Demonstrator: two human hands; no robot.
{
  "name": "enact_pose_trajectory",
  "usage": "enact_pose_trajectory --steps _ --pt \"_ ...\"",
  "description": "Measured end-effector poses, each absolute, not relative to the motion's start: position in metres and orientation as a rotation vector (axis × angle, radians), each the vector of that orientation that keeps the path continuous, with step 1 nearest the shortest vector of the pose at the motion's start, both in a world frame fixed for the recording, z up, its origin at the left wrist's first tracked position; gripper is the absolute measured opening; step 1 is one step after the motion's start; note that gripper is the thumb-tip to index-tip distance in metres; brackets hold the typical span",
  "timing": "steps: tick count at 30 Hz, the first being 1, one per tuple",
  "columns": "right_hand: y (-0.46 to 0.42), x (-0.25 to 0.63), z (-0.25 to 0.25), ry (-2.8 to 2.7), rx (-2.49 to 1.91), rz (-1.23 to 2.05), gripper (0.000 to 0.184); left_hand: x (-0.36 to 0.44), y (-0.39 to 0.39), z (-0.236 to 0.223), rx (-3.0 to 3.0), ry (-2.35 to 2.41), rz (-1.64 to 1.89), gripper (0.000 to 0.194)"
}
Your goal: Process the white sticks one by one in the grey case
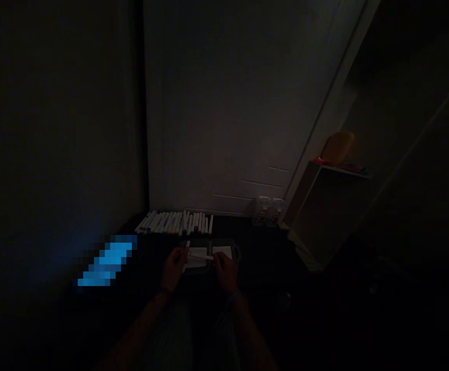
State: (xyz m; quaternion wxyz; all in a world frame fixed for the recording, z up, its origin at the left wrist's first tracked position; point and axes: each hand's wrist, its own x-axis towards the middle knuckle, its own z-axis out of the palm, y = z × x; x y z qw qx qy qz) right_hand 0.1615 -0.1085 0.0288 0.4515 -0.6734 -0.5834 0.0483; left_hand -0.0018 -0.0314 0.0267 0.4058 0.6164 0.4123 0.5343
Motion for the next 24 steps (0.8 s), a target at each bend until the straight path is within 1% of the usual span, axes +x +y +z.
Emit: enact_pose_trajectory --steps 6,13,19,24 --pt "-0.108 0.161 0.029 -1.462 -1.639 0.13 0.03 -0.002 -0.03 0.026 1.568 1.085 1.366 0.04" --pt "-0.108 0.158 0.031 -1.471 -1.558 0.099 0.027 -0.002 -0.028 0.02 1.561 1.032 1.348 0.038" --pt "-0.113 0.157 0.039 -1.474 -1.504 0.076 0.026 -0.002 -0.031 0.026 1.511 1.063 1.376 0.043" --pt "-0.11 0.158 0.034 -1.455 -1.528 0.097 0.025 -0.003 -0.033 0.029 1.495 1.026 1.343 0.044"
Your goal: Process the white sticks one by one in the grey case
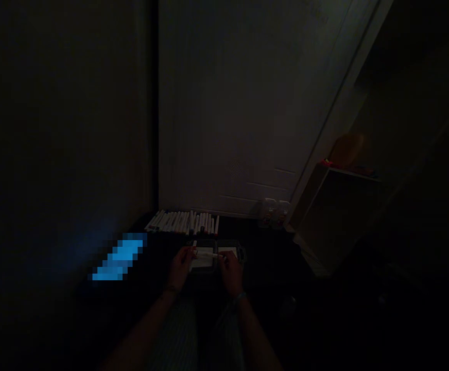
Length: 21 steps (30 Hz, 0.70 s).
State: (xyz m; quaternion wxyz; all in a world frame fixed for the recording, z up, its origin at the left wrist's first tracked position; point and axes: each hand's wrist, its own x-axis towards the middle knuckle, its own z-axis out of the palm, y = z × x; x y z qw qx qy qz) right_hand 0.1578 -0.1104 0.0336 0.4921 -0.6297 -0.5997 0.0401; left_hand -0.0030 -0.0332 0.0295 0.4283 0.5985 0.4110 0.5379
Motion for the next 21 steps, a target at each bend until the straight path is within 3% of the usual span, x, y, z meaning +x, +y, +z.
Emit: enact_pose_trajectory --steps 12,21 --pt "-0.103 0.163 0.022 -1.344 -1.559 0.039 0.026 -0.005 -0.02 0.018 1.619 1.151 1.59 0.032" --pt "-0.104 0.163 0.024 -1.333 -1.541 0.081 0.027 -0.008 -0.012 0.006 1.735 1.118 1.597 0.037"
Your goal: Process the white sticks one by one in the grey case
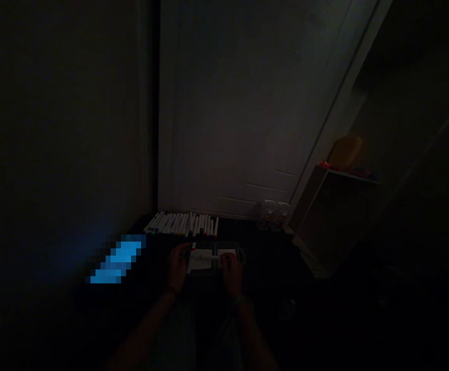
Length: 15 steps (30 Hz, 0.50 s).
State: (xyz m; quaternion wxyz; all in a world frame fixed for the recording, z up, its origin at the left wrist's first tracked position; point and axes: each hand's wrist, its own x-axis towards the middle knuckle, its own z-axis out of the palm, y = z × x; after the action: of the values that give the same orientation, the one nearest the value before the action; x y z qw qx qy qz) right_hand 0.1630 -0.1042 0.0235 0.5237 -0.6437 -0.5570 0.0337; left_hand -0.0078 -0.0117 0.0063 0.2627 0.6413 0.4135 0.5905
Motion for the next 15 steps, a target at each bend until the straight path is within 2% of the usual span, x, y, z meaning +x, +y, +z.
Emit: enact_pose_trajectory --steps 15 --pt "-0.1044 0.1648 0.0268 -1.245 -1.424 0.175 0.03 -0.0074 -0.0165 0.0095 1.693 1.157 1.515 0.028"
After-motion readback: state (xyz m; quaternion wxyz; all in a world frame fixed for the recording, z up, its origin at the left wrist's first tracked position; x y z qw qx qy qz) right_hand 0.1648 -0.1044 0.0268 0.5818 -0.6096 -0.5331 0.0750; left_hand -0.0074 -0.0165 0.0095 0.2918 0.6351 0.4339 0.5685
